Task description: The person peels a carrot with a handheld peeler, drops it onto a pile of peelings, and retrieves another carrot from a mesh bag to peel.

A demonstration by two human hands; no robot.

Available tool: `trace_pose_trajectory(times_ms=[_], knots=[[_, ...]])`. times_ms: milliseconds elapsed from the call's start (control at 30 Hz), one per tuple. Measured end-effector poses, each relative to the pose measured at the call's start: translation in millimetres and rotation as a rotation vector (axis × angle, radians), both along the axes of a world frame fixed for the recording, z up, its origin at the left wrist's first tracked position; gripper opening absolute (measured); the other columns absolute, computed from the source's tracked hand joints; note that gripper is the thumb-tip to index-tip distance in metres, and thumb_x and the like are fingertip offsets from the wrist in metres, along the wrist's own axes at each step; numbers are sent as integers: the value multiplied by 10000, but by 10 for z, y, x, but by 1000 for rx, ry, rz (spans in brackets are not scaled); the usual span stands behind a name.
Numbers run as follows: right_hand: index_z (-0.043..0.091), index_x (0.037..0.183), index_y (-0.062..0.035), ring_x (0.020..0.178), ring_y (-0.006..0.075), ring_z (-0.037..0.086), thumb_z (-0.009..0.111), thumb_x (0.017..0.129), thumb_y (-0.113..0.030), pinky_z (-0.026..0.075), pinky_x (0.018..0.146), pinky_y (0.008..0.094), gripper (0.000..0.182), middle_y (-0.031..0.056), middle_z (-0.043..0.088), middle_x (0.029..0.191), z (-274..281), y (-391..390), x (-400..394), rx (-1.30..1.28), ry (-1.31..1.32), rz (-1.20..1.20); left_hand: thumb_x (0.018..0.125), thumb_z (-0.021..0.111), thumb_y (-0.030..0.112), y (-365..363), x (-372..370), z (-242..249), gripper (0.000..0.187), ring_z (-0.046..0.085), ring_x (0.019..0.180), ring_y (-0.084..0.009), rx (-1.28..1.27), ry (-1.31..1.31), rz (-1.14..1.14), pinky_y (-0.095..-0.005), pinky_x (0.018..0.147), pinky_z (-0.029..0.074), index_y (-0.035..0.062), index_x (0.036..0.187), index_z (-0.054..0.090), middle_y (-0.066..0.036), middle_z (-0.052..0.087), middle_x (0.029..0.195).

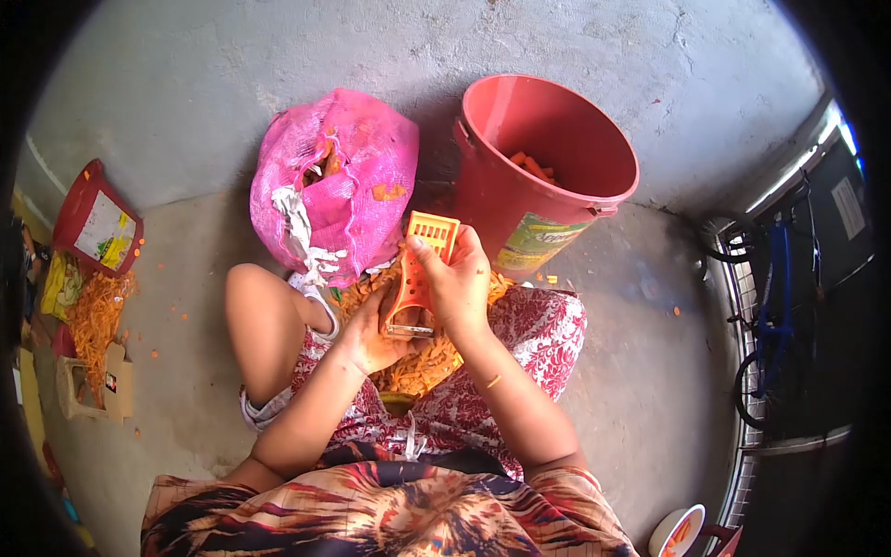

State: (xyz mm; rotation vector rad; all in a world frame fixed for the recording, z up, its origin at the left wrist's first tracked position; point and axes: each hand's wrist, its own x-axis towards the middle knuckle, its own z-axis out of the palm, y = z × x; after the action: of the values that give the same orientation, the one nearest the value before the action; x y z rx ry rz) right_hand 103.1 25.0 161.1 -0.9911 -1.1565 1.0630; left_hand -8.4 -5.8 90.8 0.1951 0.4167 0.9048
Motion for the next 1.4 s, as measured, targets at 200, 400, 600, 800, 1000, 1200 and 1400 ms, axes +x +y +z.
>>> trace_pose_trajectory(times_ms=[200, 400, 600, 800, 1000, 1200, 1400], knots=[[498, 889, 22, 666, 84, 542, 608, 762, -111, 442, 595, 217, 214, 49, 589, 763, 77, -141, -87, 47, -152, -61, 853, 331, 336, -119, 34, 140, 315, 559, 804, -190, -4, -108, 26, -339, 658, 466, 129, 1008, 511, -57, 581, 902], [513, 847, 29, 644, 72, 526, 591, 775, -122, 436, 565, 223, 184, 57, 593, 731, 15, -222, -75, 7, -277, -64, 855, 310, 334, -189, 105, 163, 337, 558, 728, -195, -72, -89, 61, -310, 568, 447, 103, 999, 508, -75, 574, 877], [515, 828, -7, 627, 59, 504, 571, 785, -105, 424, 541, 207, 121, 73, 585, 740, -168, 243, 232, 215, -204, -262, 875, 273, 337, -369, 54, -83, 359, 554, 671, -171, 157, 98, -11, -282, 481, 422, 96, 1081, 443, -84, 558, 830], [520, 864, -27, 462, 61, 485, 533, 808, -142, 388, 381, 186, 128, 15, 537, 626, -32, 237, 324, 216, -266, -290, 854, 322, 420, -433, -3, -84, 434, 556, 732, -182, 7, 105, 50, -307, 571, 451, 98, 1120, 439, -92, 559, 894], [460, 867, -2, 500, 33, 461, 538, 815, -151, 388, 418, 173, 177, 18, 523, 642, 32, -278, -80, -23, -174, -9, 839, 368, 396, -336, -21, -58, 386, 576, 747, -222, 52, -96, -6, -369, 596, 467, 81, 1021, 497, -94, 587, 870], [485, 872, -3, 538, 28, 455, 543, 813, -132, 379, 457, 165, 153, -3, 519, 661, -96, -291, -95, 48, -296, -50, 836, 383, 372, -305, -24, -209, 358, 578, 729, -231, 34, -233, -38, -381, 600, 469, 75, 995, 507, -93, 584, 818], [486, 820, -4, 611, 104, 510, 518, 819, -124, 425, 555, 238, 124, 54, 549, 706, -442, 551, 551, 277, -381, -567, 860, 353, 389, -561, -44, -71, 391, 571, 691, -227, 139, -49, -182, -346, 516, 456, 72, 1051, 479, -100, 579, 789]])
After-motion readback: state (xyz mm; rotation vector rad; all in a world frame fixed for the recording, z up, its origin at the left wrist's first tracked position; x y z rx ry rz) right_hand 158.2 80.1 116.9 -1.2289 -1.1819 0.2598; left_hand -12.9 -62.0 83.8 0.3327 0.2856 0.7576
